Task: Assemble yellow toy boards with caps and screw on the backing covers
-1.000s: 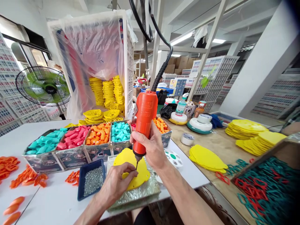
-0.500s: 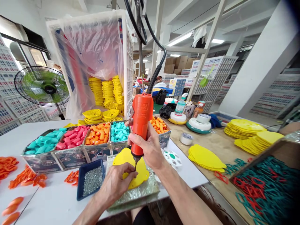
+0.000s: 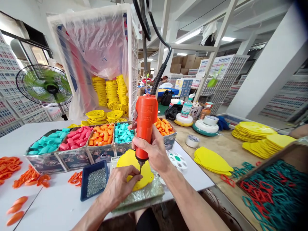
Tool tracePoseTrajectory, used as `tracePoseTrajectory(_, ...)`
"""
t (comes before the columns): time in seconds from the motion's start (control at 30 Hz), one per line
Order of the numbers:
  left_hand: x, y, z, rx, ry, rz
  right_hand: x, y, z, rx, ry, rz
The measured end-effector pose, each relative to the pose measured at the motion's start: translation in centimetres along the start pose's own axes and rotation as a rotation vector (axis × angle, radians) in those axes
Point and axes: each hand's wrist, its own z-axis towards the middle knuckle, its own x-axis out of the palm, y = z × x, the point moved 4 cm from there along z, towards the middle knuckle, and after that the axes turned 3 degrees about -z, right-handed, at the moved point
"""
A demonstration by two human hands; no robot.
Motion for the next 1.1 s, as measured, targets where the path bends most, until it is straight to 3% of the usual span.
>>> tracePoseTrajectory(0.23, -1.1, 1.0, 0.2, -0.02, -0.002, -0.112, -0.1, -0.4, -0.1, 0.02, -0.023, -0.02)
tracePoseTrajectory(0.37, -2.2, 3.0, 0.8, -0.01, -0.103, -0.119, -0.1, -1.1, -1.0, 0.026, -0.038, -0.038)
tracePoseTrajectory(0.5, -1.4, 4.3, 1.0, 0.128, -0.108, -0.085, 0.3, -2.0, -2.3, 0.068, -0.029, -0.049)
tracePoseTrajectory(0.6, -0.5, 4.9, 0.9, 0.15, -0.089, -0.076, 0.5, -2.8, -3.2, 0.11, -0.026, -0.058)
tracePoseTrajectory(1.1, -0.4, 4.4, 0.7, 0.164, -0.055, -0.042, 0.5, -3.7, -4.2, 0.134, 0.02, -0.068)
